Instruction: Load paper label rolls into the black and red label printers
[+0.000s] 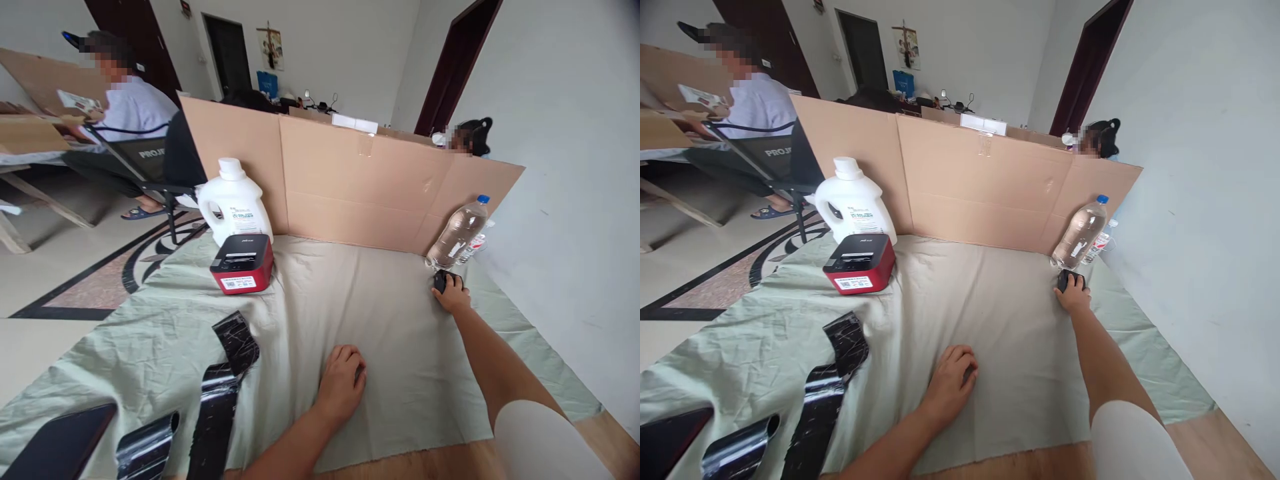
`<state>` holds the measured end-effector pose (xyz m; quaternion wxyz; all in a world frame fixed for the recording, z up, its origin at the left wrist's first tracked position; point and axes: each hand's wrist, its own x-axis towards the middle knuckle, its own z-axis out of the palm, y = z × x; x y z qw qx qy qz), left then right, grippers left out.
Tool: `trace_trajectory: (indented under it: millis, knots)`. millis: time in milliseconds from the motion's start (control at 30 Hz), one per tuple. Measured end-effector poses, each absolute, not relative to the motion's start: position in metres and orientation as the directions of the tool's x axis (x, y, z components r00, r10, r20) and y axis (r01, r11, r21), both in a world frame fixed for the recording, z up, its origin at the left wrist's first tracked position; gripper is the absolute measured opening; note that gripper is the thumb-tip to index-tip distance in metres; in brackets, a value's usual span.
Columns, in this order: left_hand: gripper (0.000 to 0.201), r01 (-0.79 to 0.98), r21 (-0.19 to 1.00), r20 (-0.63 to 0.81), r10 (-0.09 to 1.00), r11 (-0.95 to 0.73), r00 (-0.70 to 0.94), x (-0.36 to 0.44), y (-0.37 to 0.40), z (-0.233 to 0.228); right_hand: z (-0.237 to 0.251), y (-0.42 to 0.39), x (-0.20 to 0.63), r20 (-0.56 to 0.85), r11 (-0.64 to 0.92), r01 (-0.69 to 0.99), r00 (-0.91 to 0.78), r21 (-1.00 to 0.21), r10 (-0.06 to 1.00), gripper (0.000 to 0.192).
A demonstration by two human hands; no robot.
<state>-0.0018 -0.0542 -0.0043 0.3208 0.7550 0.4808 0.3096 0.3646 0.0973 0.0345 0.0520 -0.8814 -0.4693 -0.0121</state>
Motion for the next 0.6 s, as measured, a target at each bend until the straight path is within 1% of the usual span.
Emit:
trace_trajectory:
  millis: [100,133,167,200,267,300,333,367,433,467,500,533,567,600]
  knots:
    - [0.01,0.521,0.799,0.126,0.932,-0.299,0.341,-0.001,-0.058,-0.003,0.041,0.1,0.342,0.113,-0.551,0.833,0.552,-0.047,0.826,0.068]
    - [0.009,0.508,0.81,0.113,0.928,-0.293,0.355,-0.002,-0.061,-0.004,0.045,0.104,0.328,0.142,-0.523,0.851,0.525,-0.052,0.84,0.066]
    - [0.011,0.487,0.823,0.098,0.917,-0.293,0.386,-0.004,-0.063,-0.004,0.05,0.109,0.312,0.157,-0.47,0.878,0.478,-0.088,0.864,0.064]
    - [0.018,0.458,0.836,0.09,0.9,-0.301,0.426,-0.008,-0.066,-0.005,0.054,0.115,0.292,0.156,-0.394,0.906,0.416,-0.151,0.896,0.064]
    - [0.036,0.404,0.848,0.118,0.864,-0.344,0.489,-0.021,-0.066,-0.002,0.062,0.129,0.242,0.111,-0.207,0.925,0.253,-0.319,0.961,0.065]
    - [0.044,0.391,0.841,0.158,0.861,-0.374,0.484,-0.032,-0.062,0.003,0.064,0.135,0.213,0.084,-0.118,0.912,0.163,-0.394,0.983,0.065]
    - [0.049,0.393,0.827,0.215,0.872,-0.401,0.439,-0.045,-0.054,0.01,0.065,0.141,0.183,0.069,-0.037,0.896,0.075,-0.443,0.995,0.063]
    - [0.051,0.409,0.81,0.282,0.891,-0.419,0.355,-0.062,-0.042,0.019,0.064,0.146,0.151,0.064,0.042,0.875,-0.012,-0.481,0.998,0.061]
    - [0.047,0.451,0.798,0.401,0.911,-0.401,0.099,-0.105,-0.008,0.042,0.058,0.152,0.087,0.073,0.183,0.809,-0.171,-0.558,0.982,0.061]
    - [0.043,0.46,0.808,0.438,0.897,-0.368,-0.051,-0.13,0.011,0.054,0.053,0.153,0.056,0.081,0.237,0.766,-0.236,-0.598,0.968,0.063]
    - [0.04,0.453,0.833,0.445,0.873,-0.319,-0.202,-0.156,0.032,0.065,0.048,0.153,0.027,0.09,0.277,0.721,-0.287,-0.635,0.954,0.066]
    - [0.038,0.415,0.876,0.406,0.84,-0.246,-0.359,-0.181,0.051,0.073,0.043,0.152,0.0,0.104,0.307,0.675,-0.323,-0.671,0.941,0.069]
    - [0.036,0.333,0.93,0.31,0.814,-0.153,-0.491,-0.204,0.068,0.079,0.039,0.151,-0.024,0.122,0.329,0.629,-0.349,-0.705,0.929,0.071]
    - [0.034,0.187,0.981,0.146,0.806,-0.045,-0.574,-0.223,0.082,0.083,0.036,0.149,-0.045,0.148,0.348,0.579,-0.363,-0.737,0.92,0.072]
